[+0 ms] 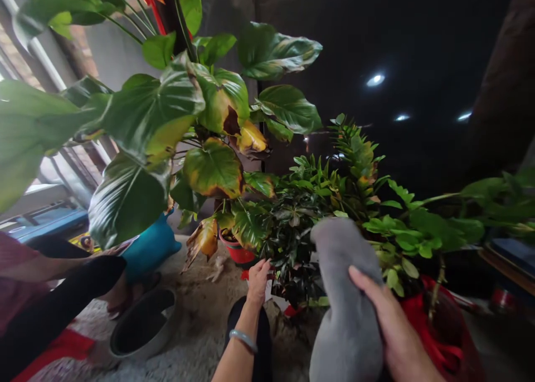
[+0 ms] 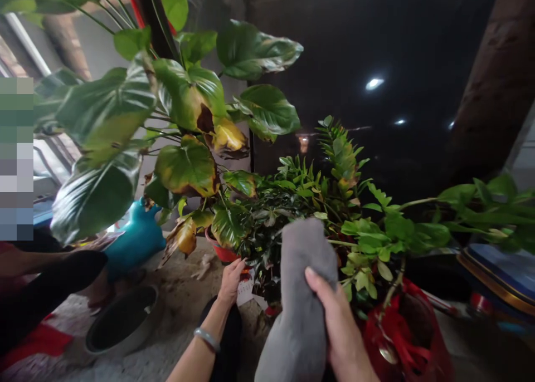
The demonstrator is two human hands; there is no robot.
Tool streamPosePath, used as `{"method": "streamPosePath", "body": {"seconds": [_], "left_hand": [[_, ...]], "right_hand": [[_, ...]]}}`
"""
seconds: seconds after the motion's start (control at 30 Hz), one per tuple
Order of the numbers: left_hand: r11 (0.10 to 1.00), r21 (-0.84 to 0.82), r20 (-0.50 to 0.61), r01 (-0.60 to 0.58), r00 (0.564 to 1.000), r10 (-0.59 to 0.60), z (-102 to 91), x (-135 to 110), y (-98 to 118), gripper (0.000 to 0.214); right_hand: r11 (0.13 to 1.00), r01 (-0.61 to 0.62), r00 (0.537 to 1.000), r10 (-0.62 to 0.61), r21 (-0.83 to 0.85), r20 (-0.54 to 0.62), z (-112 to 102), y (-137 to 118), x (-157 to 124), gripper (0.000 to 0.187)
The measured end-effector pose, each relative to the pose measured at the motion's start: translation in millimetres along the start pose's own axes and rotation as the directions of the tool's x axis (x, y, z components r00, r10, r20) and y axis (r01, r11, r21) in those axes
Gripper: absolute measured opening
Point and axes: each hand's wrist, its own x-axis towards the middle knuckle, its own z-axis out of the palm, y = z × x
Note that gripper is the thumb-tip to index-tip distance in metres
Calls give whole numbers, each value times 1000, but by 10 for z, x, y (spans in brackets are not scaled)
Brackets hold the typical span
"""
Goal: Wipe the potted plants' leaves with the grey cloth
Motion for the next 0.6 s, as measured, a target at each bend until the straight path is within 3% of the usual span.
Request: {"method": "streamPosePath", "body": {"seconds": [0.07, 0.13, 0.2, 0.3, 0.4, 0.47, 0.6], "left_hand": [[1000, -15, -19, 7, 1000, -7, 17, -8, 0, 37], [999, -33, -42, 12, 999, -14, 28, -12, 2, 38], [999, -47, -48, 20, 999, -22, 30, -12, 6, 39], [999, -38, -40, 34, 999, -36, 18, -7, 16, 39], [999, -29, -42, 35, 998, -36, 4, -3, 15, 38], [999, -36, -48, 36, 998, -37, 2, 0, 7, 37], [998, -53, -47, 42, 998, -45, 18, 2, -14, 36]], "right_hand": [[989, 100, 995, -101, 109, 3, 112, -300, 77, 60], [981, 78, 996, -84, 177, 23, 176, -389, 197, 51], [982, -69, 997, 62, 177, 47, 157, -226, 294, 46], [966, -244, 970, 243, 86, 23, -22, 276, 300, 51], [981, -196, 980, 196, -4, -17, -216, 547, 163, 49], [990, -141, 989, 140, -6, -48, -234, 416, 79, 48], [977, 131, 990, -119, 171, -78, 32, -221, 112, 50]]}}
